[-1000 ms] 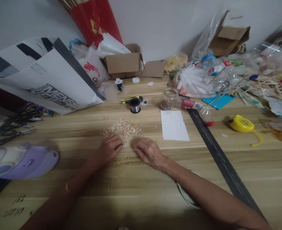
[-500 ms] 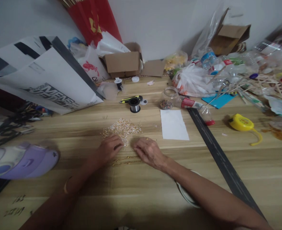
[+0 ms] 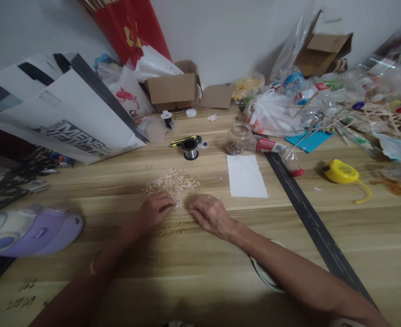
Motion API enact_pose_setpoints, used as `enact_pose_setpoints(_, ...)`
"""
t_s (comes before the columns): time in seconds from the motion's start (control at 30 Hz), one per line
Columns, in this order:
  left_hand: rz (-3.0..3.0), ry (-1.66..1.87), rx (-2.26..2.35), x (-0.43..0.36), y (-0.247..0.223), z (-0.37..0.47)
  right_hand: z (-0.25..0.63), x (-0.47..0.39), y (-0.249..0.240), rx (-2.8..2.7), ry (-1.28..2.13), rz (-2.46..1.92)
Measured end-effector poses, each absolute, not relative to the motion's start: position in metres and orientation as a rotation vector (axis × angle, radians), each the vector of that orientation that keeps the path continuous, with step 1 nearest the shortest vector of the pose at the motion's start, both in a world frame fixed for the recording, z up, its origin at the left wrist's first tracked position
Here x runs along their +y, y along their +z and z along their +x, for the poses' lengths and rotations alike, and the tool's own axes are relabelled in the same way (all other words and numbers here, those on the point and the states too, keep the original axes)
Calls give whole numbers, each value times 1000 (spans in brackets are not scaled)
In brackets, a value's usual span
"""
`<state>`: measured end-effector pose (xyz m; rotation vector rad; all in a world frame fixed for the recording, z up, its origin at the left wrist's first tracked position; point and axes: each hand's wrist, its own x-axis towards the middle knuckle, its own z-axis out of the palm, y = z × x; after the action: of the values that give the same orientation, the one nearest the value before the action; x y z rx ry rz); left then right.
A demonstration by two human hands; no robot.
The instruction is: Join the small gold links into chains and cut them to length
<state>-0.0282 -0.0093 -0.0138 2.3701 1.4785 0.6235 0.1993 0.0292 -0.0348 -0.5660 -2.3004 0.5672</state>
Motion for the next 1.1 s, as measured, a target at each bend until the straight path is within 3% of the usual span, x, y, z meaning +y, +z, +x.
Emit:
enact_pose_setpoints(0.63, 2503, 434, 1423, -12, -17, -21, 198, 30, -36, -2269, 560, -556)
enact_pose_setpoints(1.1, 2572, 106, 1670, -20, -3, 1, 198, 29, -34, -2287, 565, -547)
